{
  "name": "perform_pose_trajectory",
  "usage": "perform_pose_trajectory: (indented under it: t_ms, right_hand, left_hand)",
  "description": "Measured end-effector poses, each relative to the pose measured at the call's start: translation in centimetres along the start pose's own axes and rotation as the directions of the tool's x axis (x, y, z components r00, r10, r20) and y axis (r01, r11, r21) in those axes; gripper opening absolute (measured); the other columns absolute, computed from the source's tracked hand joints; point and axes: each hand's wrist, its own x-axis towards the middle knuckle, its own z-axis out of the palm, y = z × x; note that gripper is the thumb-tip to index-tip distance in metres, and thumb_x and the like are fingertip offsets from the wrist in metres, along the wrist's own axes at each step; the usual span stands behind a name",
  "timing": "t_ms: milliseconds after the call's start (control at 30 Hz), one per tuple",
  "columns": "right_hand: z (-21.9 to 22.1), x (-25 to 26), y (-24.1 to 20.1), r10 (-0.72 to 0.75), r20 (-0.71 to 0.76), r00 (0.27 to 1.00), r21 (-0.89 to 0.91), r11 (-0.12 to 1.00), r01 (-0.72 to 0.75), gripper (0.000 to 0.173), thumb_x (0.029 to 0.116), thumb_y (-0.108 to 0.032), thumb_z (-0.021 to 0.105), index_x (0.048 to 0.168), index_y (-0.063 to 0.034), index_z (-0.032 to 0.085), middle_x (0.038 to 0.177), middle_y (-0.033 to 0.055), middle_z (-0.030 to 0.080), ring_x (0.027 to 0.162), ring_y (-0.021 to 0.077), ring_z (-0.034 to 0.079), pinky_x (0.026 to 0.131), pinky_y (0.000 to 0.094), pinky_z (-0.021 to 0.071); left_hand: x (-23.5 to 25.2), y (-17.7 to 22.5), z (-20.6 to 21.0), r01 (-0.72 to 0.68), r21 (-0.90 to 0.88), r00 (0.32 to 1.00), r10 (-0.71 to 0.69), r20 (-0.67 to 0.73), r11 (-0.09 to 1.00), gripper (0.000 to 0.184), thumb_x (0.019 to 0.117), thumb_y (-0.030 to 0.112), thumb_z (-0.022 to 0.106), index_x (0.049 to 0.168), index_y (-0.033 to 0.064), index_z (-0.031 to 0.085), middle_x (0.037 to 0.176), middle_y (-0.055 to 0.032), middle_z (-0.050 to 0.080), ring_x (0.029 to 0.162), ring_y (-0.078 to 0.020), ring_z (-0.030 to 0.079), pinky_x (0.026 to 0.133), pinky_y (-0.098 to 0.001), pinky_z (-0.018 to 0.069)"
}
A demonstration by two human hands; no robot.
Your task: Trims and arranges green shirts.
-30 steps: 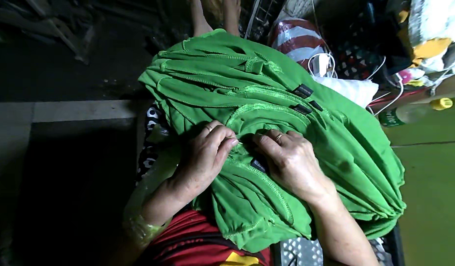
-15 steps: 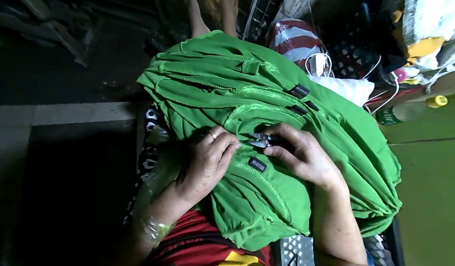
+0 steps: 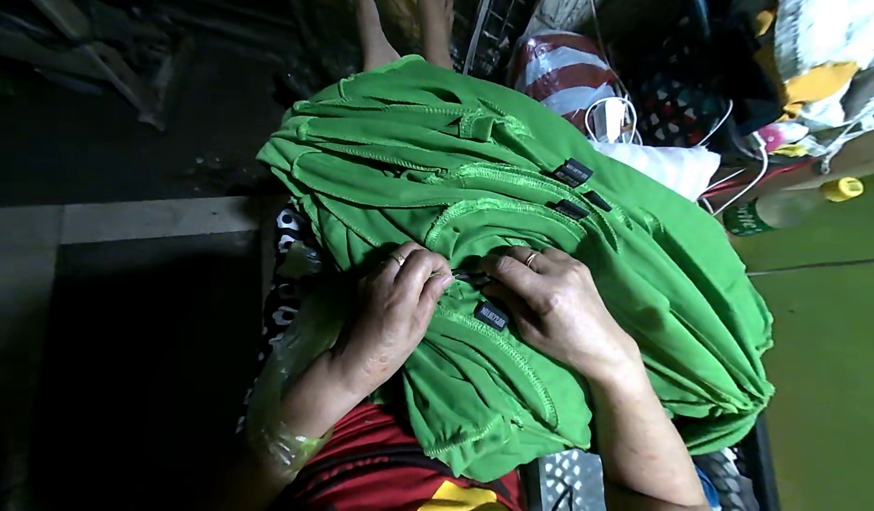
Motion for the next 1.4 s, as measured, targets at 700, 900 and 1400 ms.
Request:
perform_pose_trajectory:
  t_ms: [700,900,1400]
  right_hand:
    - [-2.9,1.3,0.7,0.189,0.144,0.971,0.202,0.955,-0.216,0.017,0.0969,-0.016,0.060,0.108,-0.0032,0.063,0.091,0.0064,0.063,0.076,0.0148,0.061,0.068,0.0329,0.0538]
    - [-0.5,0.1,0.5,0.293,0.091,0.952,0.209,0.929,-0.306,0.019,0.0868,-0.002,0.068,0.105,-0.0003,0.071,0.100,0.0144,0.064,0.080,0.0246,0.067,0.067,0.0437,0.0569]
    - [-0.7,0.7,4.3,0.332,-0.266,0.905,0.362,0.904,-0.225,0.017,0.0827,0.009,0.064,0.098,0.0018,0.062,0.102,0.0135,0.062,0.089,0.0149,0.061,0.077,0.0249,0.0518]
  left_hand:
    - [2.7,1.7,-1.2,0.045,-0.199,0.990,-0.070,-0.121,0.979,0.018,0.1023,0.014,0.058,0.097,-0.0019,0.065,0.094,-0.0073,0.060,0.075,0.0006,0.057,0.068,-0.0098,0.0480]
    - [2.4,1.4,-0.4,0.080,-0.230,0.986,-0.112,-0.127,0.970,0.020,0.1029,0.017,0.057,0.099,-0.0008,0.066,0.098,-0.0073,0.063,0.079,-0.0009,0.063,0.072,-0.0143,0.0550]
    - [5.0,-0.7,1.4,0.140,-0.255,0.988,-0.150,-0.023,0.957,0.021,0.1020,0.016,0.061,0.113,-0.0004,0.066,0.098,-0.0068,0.069,0.080,-0.0034,0.068,0.075,-0.0187,0.0586]
